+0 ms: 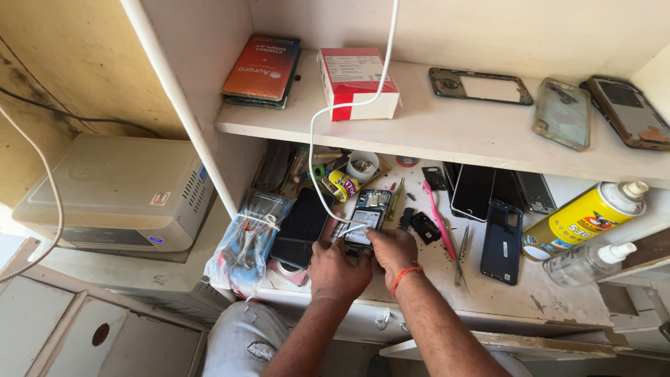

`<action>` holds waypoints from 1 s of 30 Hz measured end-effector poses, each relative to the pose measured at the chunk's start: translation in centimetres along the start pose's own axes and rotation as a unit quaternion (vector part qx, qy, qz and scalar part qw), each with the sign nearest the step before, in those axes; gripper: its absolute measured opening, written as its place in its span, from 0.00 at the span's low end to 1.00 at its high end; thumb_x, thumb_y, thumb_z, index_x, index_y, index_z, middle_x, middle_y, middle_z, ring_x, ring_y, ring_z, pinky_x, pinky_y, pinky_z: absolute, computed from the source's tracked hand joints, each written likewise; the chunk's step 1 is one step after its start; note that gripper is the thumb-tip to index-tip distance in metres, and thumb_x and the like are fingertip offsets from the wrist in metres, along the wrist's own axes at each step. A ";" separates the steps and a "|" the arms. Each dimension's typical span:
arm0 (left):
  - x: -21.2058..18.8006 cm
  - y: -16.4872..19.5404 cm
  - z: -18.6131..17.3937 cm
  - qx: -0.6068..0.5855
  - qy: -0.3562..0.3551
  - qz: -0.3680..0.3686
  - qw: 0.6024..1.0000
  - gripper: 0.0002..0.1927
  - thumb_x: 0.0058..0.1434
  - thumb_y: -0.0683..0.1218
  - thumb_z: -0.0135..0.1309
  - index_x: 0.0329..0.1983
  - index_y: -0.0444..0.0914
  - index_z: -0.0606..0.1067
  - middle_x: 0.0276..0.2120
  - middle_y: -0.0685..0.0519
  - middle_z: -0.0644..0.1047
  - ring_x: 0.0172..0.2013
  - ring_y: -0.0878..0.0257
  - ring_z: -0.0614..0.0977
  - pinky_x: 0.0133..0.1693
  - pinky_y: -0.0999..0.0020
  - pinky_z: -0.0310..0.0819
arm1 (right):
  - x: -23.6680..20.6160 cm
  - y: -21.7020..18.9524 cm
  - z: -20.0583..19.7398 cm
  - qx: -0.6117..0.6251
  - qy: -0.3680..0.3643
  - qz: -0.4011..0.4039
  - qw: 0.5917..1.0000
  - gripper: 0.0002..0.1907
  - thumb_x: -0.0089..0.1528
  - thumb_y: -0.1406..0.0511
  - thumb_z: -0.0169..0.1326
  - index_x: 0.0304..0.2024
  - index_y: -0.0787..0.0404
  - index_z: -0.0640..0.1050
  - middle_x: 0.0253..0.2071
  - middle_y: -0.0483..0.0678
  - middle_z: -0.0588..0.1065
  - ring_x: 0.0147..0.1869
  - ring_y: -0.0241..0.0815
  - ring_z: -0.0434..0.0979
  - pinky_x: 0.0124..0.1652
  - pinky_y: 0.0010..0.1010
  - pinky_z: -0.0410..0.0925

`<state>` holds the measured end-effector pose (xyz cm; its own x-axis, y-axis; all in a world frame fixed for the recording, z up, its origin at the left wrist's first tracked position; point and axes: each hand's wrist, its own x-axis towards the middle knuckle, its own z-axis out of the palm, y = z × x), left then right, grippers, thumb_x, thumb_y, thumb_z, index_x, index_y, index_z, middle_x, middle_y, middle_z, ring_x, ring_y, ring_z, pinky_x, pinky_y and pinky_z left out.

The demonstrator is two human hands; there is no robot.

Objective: The person sits at a cluttered repair bench holding a smartphone, opens it and removes the back cover and internal components, then picks up a replacement LCD screen, peels the protective film from it, and holds the new screen next to the phone body comparing the parts.

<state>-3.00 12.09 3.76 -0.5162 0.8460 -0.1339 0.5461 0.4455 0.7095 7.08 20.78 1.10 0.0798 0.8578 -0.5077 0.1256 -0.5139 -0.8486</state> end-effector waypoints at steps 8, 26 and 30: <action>-0.6 -1.4 0.4 -0.060 0.063 0.060 0.994 0.27 0.53 0.53 0.59 0.54 0.33 0.77 0.50 0.38 0.74 0.52 0.42 0.76 0.55 0.52 0.72 | 0.4 -0.7 -0.7 -0.035 0.055 -0.240 0.969 0.10 0.50 0.67 0.67 0.29 0.64 0.78 0.27 0.47 0.80 0.29 0.35 0.78 0.30 0.30 0.72; -4.2 -1.6 1.0 -0.187 0.033 0.038 0.981 0.20 0.58 0.43 0.52 0.54 0.36 0.78 0.46 0.47 0.76 0.35 0.59 0.83 0.43 0.63 0.79 | -5.1 -2.3 -5.4 -0.490 0.047 -0.499 0.713 0.08 0.53 0.63 0.61 0.30 0.60 0.76 0.33 0.50 0.78 0.37 0.55 0.81 0.35 0.46 0.74; -3.9 -1.7 1.4 -0.213 0.019 0.029 0.976 0.19 0.59 0.43 0.52 0.53 0.36 0.78 0.47 0.47 0.76 0.35 0.60 0.84 0.42 0.64 0.80 | -4.1 -1.6 -6.0 -0.450 0.056 -0.486 0.747 0.09 0.52 0.63 0.64 0.28 0.59 0.78 0.31 0.50 0.79 0.34 0.54 0.80 0.34 0.44 0.73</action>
<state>-0.98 8.43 2.07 -0.5215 0.8508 -0.0644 0.2556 0.2277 0.9396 12.51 18.08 5.38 -0.4062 0.8474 0.3419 0.7879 0.5143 -0.3386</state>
